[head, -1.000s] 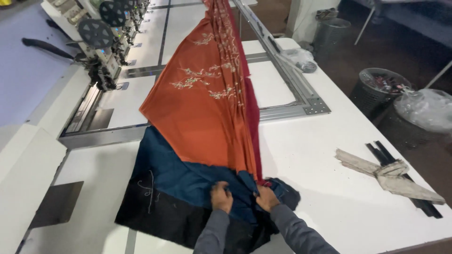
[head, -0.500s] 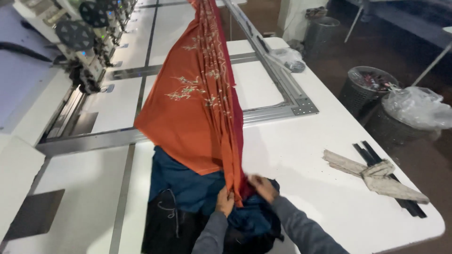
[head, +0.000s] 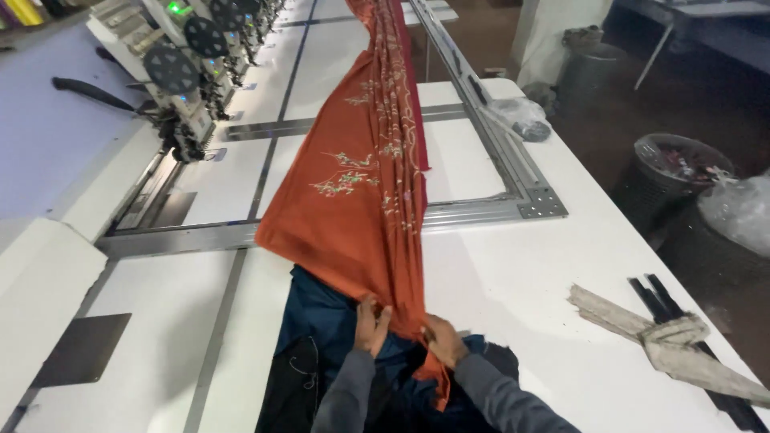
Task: Removing a finished piece of embroidered fabric from an industrial embroidery machine frame and gathering it.
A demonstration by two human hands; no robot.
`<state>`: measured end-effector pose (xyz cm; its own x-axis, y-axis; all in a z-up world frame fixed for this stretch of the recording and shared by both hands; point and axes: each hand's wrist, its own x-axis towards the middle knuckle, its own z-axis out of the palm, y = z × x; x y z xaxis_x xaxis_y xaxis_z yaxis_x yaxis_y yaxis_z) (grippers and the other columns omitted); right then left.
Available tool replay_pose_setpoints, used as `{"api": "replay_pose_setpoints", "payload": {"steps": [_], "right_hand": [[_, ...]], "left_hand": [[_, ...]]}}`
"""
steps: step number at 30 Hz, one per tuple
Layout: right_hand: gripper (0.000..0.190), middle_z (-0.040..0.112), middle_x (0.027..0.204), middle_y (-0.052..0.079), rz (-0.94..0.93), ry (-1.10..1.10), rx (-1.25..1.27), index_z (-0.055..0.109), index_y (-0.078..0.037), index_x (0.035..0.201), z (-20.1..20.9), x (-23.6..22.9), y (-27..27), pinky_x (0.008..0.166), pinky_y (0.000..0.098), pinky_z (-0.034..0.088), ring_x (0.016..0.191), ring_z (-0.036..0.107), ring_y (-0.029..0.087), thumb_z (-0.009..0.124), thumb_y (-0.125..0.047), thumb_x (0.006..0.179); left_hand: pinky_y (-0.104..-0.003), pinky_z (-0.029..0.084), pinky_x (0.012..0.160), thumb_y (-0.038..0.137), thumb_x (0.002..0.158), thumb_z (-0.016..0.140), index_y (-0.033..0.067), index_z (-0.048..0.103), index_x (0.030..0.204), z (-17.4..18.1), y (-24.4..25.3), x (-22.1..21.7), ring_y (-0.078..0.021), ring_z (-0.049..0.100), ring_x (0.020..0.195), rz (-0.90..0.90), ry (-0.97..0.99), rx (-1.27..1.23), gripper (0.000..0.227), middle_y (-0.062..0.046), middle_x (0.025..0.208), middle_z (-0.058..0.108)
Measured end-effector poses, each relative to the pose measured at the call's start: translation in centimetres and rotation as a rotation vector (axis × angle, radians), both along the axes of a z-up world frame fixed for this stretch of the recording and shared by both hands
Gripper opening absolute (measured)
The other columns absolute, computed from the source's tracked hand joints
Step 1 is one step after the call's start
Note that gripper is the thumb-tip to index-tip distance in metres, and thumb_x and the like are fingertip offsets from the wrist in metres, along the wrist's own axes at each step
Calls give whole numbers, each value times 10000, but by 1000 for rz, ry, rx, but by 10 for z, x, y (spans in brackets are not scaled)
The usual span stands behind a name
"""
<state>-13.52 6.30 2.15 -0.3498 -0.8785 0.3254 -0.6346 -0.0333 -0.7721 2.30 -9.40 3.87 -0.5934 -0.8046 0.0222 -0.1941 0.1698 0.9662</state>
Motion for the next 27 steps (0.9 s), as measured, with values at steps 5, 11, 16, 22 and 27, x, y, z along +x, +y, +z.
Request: {"api": "replay_pose_setpoints", "payload": {"steps": [5, 11, 16, 22, 27], "right_hand": [[379, 660, 1328, 192, 463, 112, -180, 632, -75, 1295, 113, 63, 36, 937, 464, 447, 1087, 633, 410, 440, -214, 999], [885, 706, 1389, 134, -163, -860, 306, 699, -113, 1359, 150, 41, 28, 1142, 365, 476, 1292, 664, 283, 323, -726, 844], [716, 671, 1399, 125, -237, -894, 172, 584, -112, 1443, 143, 20, -30, 1079, 383, 526, 1255, 650, 280, 468, -572, 906], [612, 563, 1506, 115, -315, -182, 237, 536, -149, 1482, 65, 15, -26, 1207, 353, 343, 1395, 527, 310, 369, -501, 1009], [226, 722, 886, 96, -41, -31, 46, 659, -94, 957, 70, 58, 3, 725, 384, 509, 752, 666, 255, 437, -114, 996]], "left_hand": [[-501, 507, 988, 562, 970, 526, -36, 338, 1449, -78, -35, -75, -505, 652, 1117, -75, -561, -180, 789, -303, 1184, 688], [-542, 512, 809, 336, 1055, 312, 168, 609, 1161, 5, 22, -28, -455, 677, 865, -163, -448, -397, 357, -179, 995, 738], [-500, 508, 856, 105, 805, 509, 85, 656, 1116, 13, 56, -4, -426, 662, 935, -443, -134, -604, 344, -195, 1052, 706], [-498, 482, 938, 588, 1003, 403, 208, 639, 1277, 74, 12, 5, -345, 602, 1157, -407, -411, -375, 525, -104, 1275, 591], [-532, 368, 1172, 852, 835, 335, 109, 244, 1599, 64, -5, -22, -438, 406, 1438, -273, -568, 37, 1069, -179, 1606, 382]]}}
